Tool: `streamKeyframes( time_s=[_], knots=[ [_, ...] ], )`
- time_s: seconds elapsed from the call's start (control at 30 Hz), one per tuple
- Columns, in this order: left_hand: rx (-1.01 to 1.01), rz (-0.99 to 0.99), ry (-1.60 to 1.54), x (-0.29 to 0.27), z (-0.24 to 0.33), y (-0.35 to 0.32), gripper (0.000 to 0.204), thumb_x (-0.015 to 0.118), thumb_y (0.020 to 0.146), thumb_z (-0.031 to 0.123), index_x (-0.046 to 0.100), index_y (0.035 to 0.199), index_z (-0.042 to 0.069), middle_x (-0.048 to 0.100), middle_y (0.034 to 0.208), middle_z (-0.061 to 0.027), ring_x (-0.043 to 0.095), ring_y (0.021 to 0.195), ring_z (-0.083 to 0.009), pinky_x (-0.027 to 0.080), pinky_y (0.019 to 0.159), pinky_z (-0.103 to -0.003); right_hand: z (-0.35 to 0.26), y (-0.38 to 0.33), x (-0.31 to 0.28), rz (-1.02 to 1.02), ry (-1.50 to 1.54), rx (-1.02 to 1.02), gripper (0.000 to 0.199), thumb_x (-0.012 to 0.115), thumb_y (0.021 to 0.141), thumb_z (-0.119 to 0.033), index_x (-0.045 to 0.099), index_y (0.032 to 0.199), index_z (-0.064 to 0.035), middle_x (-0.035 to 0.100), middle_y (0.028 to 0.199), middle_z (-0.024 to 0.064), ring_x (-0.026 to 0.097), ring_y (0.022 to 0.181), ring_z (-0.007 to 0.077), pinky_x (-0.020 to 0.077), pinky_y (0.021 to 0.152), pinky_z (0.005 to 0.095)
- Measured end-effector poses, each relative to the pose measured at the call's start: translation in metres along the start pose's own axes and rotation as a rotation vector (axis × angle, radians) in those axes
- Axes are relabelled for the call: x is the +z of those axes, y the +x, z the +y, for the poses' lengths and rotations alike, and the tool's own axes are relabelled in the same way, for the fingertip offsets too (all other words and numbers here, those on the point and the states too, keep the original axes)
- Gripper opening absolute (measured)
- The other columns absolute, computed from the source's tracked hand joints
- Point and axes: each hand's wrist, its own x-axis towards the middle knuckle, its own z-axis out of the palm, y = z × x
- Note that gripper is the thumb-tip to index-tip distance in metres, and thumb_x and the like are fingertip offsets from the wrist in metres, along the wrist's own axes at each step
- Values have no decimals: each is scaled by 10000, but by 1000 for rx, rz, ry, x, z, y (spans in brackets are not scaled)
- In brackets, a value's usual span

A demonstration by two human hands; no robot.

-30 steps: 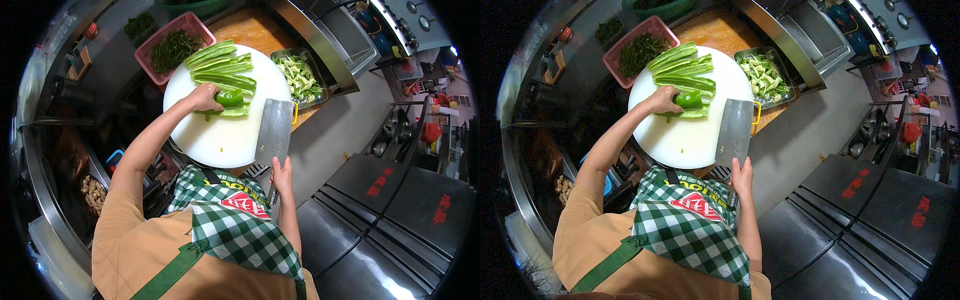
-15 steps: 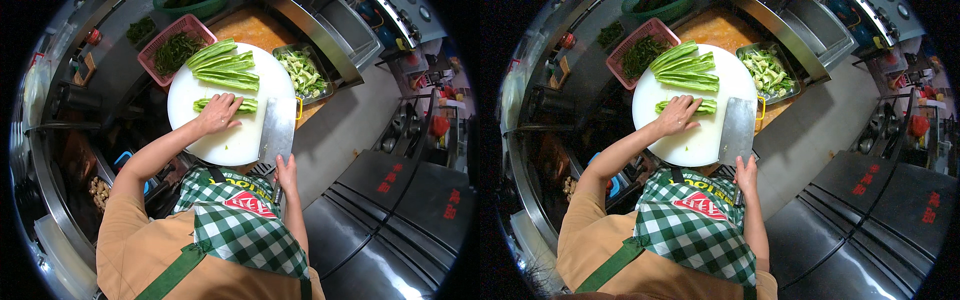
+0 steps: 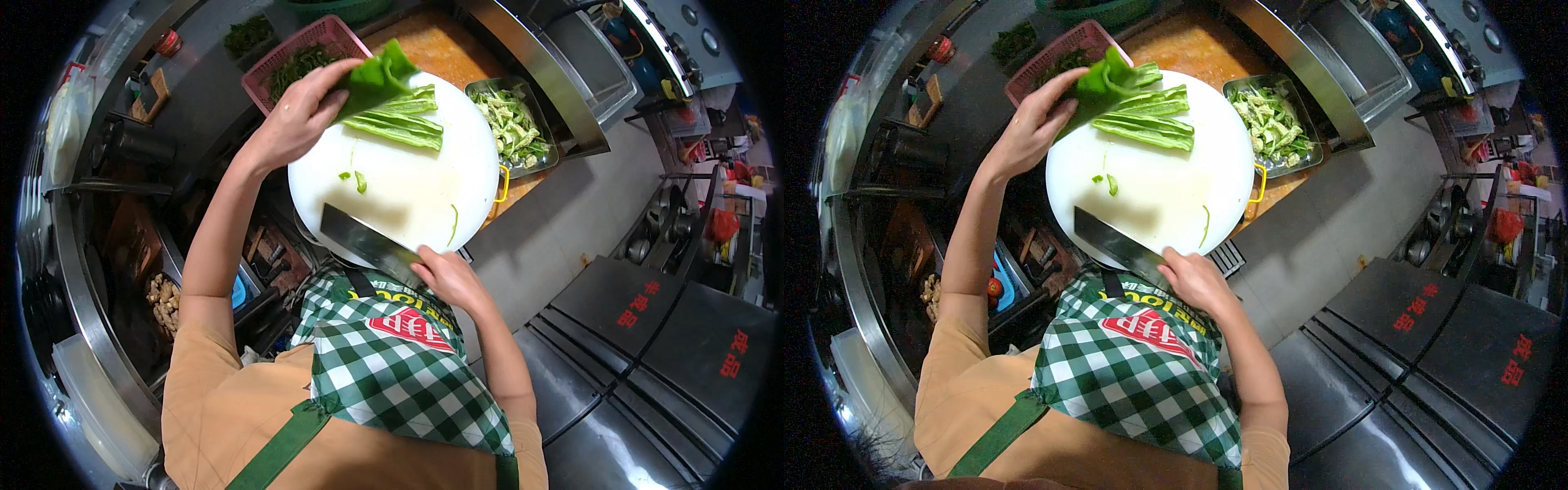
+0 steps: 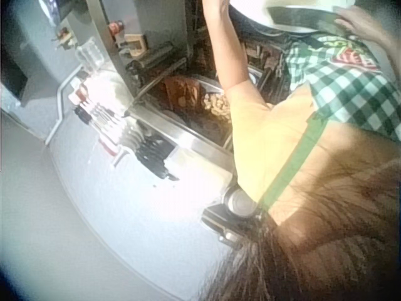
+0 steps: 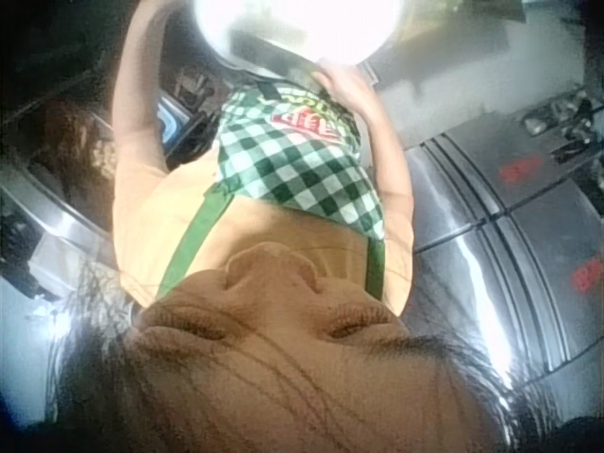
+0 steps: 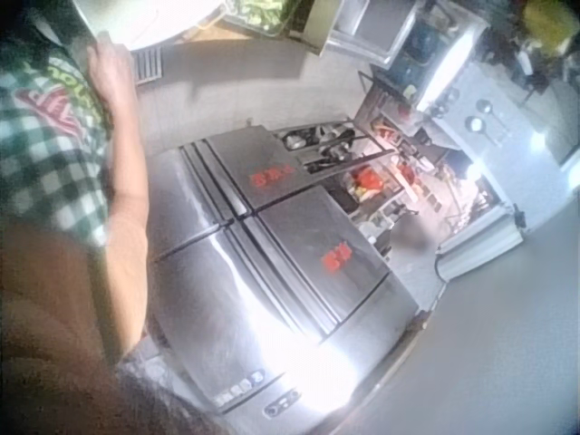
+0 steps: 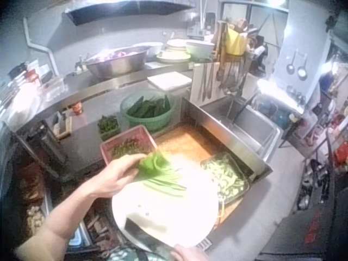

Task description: The person removes seeds and membranes from green peppers by hand, placing the scraps into a metal tray. They then use a cleaver to slice the peppers into thin strips on a white cutting board and transfer the strips into a pink basket.

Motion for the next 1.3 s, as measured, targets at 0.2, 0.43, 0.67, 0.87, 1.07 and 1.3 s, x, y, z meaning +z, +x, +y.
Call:
streamKeyframes(
  time_s=[0.2, 0.43, 0.67, 0.87, 1.07, 1.3],
  knots=[
    [-149, -446, -36, 40, 16, -47, 500, 491, 749, -66, 504, 1236, 45, 589, 975, -209, 572, 901, -347, 451, 830, -413, 34, 51, -2, 302, 178, 80, 238, 550, 893, -234, 501, 892, -1, 595, 742, 294, 590, 753, 465, 459, 638, 495],
    [-88, -320, 200, 143, -25, -97, 385, 507, 804, 20, 522, 1187, 62, 560, 1019, -186, 555, 916, -352, 448, 817, -412, 54, 29, -40, 447, 9, 203, 225, 557, 891, -222, 478, 903, -12, 645, 812, 220, 610, 763, 425, 482, 651, 477],
    [462, -155, 116, 149, -57, -105, 239, 596, 764, 64, 600, 995, 3, 551, 997, -137, 549, 905, -293, 459, 800, -384, 39, 20, -29, 485, -222, 222, 219, 526, 909, -248, 453, 914, -41, 615, 701, 219, 605, 671, 419, 473, 575, 505],
    [555, -161, 93, 145, -56, -100, 288, 616, 760, 62, 598, 1031, -34, 566, 1028, -151, 559, 934, -291, 471, 821, -384, 15, 14, -21, 455, -321, 247, 198, 516, 913, -225, 419, 886, -54, 582, 606, 200, 592, 597, 417, 464, 522, 509],
    [573, -272, -50, 152, -56, -83, 282, 634, 760, 62, 606, 1017, -52, 573, 1044, -160, 564, 951, -292, 476, 832, -373, 18, 10, -27, 429, -335, 245, 190, 514, 917, -216, 413, 899, -56, 587, 647, 202, 585, 619, 419, 452, 530, 509],
    [454, -320, -97, 152, -57, -82, 180, 652, 743, 63, 628, 919, 38, 587, 1034, -100, 558, 876, -265, 457, 765, -374, -10, -9, -45, 371, -442, 221, 139, 526, 889, -147, 421, 873, -58, 570, 641, 175, 575, 606, 404, 440, 512, 497]
  ],
)
